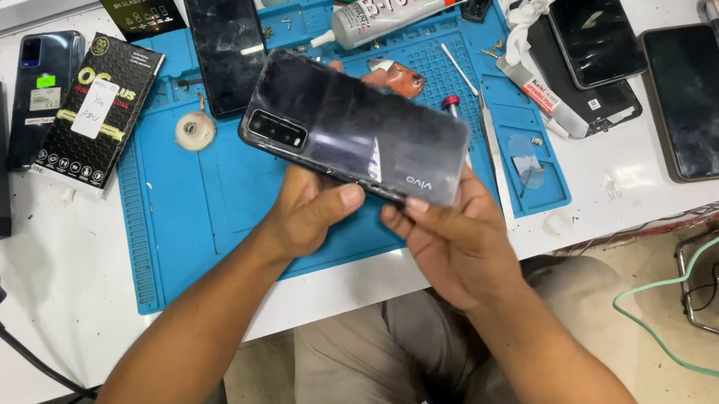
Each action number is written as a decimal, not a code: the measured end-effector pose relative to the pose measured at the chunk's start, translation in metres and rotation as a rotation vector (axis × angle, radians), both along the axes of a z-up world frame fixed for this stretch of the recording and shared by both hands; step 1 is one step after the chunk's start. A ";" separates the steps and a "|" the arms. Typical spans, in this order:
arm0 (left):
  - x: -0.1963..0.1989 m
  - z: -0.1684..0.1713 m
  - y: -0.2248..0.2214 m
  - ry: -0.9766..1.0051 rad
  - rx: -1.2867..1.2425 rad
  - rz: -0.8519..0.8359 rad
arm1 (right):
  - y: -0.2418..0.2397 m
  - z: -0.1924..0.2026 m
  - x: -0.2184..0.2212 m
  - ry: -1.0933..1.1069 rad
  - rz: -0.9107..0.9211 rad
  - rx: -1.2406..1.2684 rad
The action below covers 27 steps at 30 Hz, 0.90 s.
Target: Disassembling a smartphone by prying the back cover and removing internal screws
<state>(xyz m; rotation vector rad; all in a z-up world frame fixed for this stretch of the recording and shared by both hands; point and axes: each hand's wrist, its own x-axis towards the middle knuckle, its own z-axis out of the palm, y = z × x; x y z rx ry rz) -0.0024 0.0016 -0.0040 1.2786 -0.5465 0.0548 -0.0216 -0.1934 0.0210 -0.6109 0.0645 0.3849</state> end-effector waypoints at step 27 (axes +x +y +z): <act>0.007 -0.002 0.002 -0.011 -0.108 0.028 | -0.006 0.032 -0.013 -0.853 -0.020 -1.232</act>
